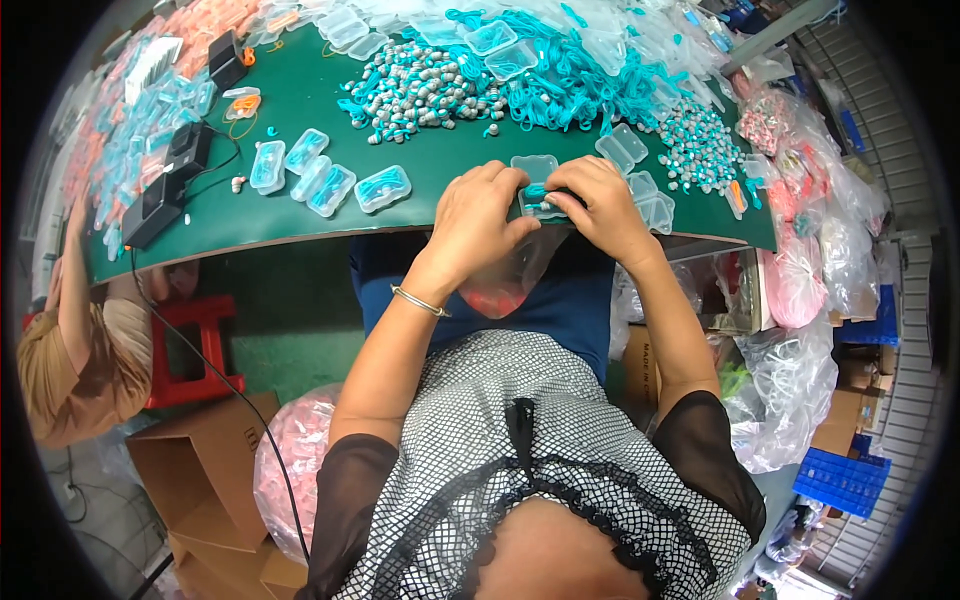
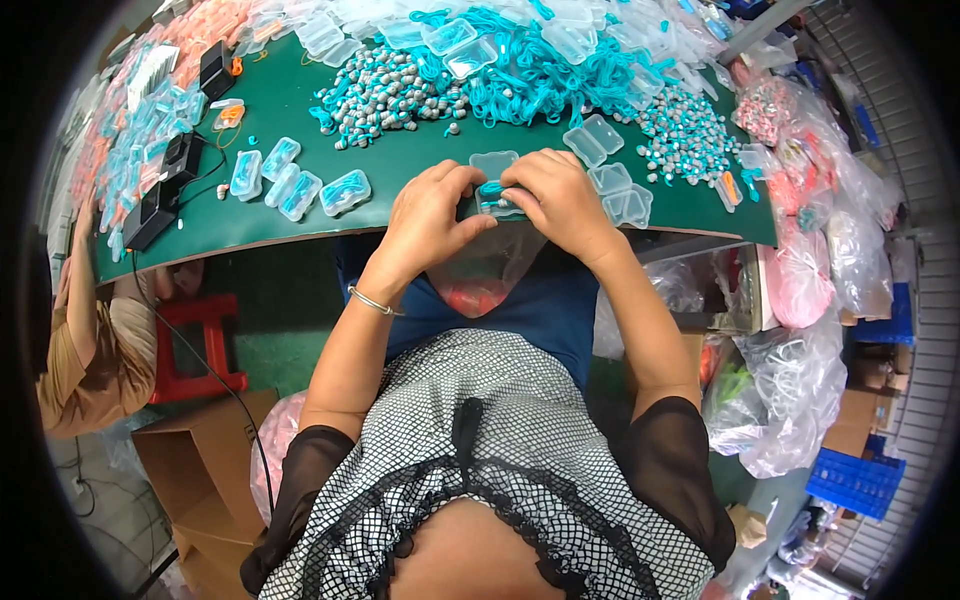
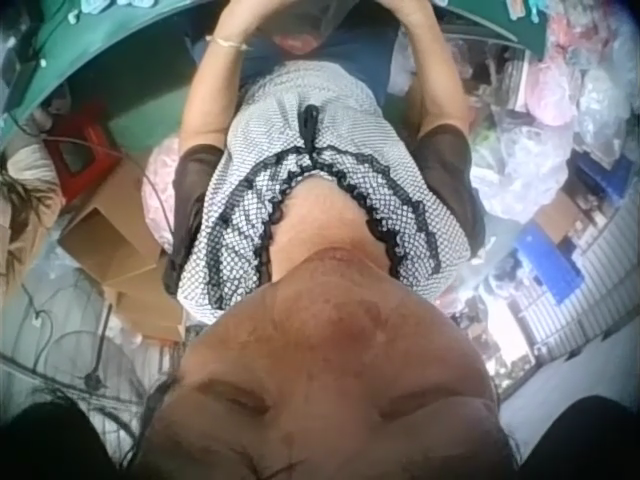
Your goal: Packing small beads and plastic components into transparent plastic cases.
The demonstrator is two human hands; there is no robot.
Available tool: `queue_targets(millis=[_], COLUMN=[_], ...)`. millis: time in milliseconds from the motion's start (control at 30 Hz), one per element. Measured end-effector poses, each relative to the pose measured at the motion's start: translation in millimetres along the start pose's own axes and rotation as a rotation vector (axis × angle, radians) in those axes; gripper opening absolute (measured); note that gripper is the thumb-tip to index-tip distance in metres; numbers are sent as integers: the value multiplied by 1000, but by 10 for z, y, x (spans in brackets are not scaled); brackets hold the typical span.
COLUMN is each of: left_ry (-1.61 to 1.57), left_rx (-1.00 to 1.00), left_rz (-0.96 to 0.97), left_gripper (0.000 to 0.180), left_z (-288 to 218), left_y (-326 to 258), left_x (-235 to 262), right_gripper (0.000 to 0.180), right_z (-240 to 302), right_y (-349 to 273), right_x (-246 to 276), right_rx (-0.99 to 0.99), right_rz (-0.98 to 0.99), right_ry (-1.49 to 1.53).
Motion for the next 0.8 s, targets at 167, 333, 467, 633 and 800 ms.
queue_targets(millis=[167, 333, 467, 633, 800], left_ry=[-15, -8, 4, 24, 37], left_rx=[2, 0, -12, -70, -82], left_rz=[-4, 3, -8, -69, -81], left_gripper=[40, 39, 39, 41, 42], left_z=[1, 5, -3, -50, -72], left_y=[-12, -24, -38, -65, -73], left_x=[13, 4, -6, 42, 43], right_gripper=[14, 18, 20, 19, 19], right_z=[70, 88, 53, -89, -279], right_y=[-55, -83, -109, 80, 157], right_x=[-32, 90, 37, 121, -126], right_rx=[2, -50, -25, -61, -129], right_rz=[-3, -115, -34, -74, 32], right_ry=[66, 78, 14, -94, -139])
Point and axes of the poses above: each hand's wrist, its own y-axis towards the middle knuckle, its own x-axis out of the back of the hand, z = x × y, the point moved 10 cm from there along y, towards the middle knuckle, and after that the axes turned 3 degrees about x, right-handed, at the moved point
